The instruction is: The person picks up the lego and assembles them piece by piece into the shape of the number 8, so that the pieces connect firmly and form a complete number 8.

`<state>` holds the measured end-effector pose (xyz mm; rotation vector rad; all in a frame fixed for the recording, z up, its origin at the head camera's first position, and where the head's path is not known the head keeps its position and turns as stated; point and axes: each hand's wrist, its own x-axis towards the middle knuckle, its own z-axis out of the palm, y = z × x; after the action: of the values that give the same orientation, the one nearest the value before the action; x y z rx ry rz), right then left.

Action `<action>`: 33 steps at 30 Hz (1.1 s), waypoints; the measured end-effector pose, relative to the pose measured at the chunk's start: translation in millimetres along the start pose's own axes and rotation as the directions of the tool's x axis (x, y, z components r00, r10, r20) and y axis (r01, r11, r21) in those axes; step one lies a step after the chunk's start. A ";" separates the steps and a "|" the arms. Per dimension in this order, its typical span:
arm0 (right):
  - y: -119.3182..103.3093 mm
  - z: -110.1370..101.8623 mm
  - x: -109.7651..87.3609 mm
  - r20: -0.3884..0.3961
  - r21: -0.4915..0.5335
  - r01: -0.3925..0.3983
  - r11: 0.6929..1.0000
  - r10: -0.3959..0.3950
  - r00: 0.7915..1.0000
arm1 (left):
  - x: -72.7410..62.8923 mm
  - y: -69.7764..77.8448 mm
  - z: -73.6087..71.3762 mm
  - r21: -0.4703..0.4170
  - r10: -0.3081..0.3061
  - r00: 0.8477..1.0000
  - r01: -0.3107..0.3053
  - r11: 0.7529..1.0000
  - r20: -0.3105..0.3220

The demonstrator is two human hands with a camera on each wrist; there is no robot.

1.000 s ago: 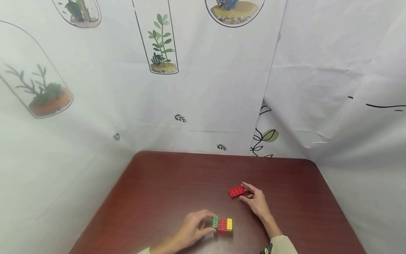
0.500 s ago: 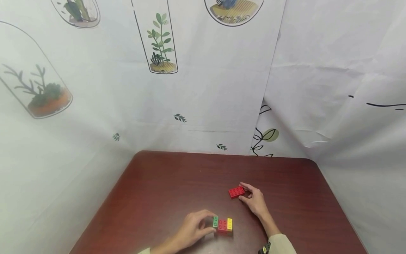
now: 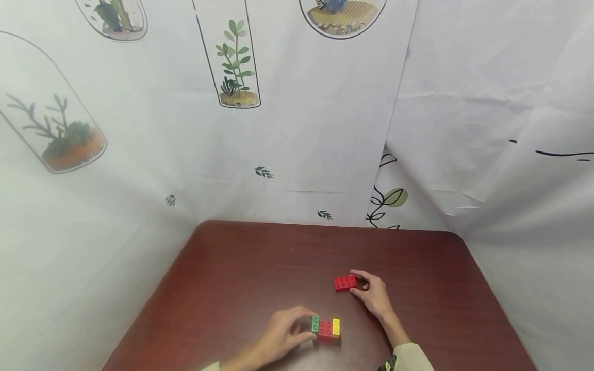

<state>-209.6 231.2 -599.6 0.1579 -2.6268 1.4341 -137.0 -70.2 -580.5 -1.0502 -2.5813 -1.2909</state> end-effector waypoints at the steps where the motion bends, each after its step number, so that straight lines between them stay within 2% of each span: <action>1: -0.1 -0.2 -0.2 0.000 -0.003 0.000 1.000 0.000 1.000 | 0.0 -0.1 0.2 0.001 0.003 1.000 -0.003 1.000 -0.002; 7: -0.8 -2.1 -1.6 0.034 -0.020 -0.024 1.000 0.024 0.999 | -0.5 -2.0 0.7 0.020 0.036 0.999 -0.035 0.999 -0.020; 16: -2.1 -2.8 -6.5 0.065 0.002 -0.058 0.998 0.058 0.996 | -1.2 -2.1 0.5 0.016 0.019 1.000 -0.018 1.000 -0.012; 33: -12.6 -3.5 -15.6 0.077 -0.017 -0.025 1.000 0.026 0.997 | -0.7 -3.8 1.6 0.001 0.025 1.000 -0.025 1.000 -0.016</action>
<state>-192.0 227.6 -590.1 0.1823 -2.7104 1.4422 -138.4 -71.0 -584.3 -1.0638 -2.5489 -1.2870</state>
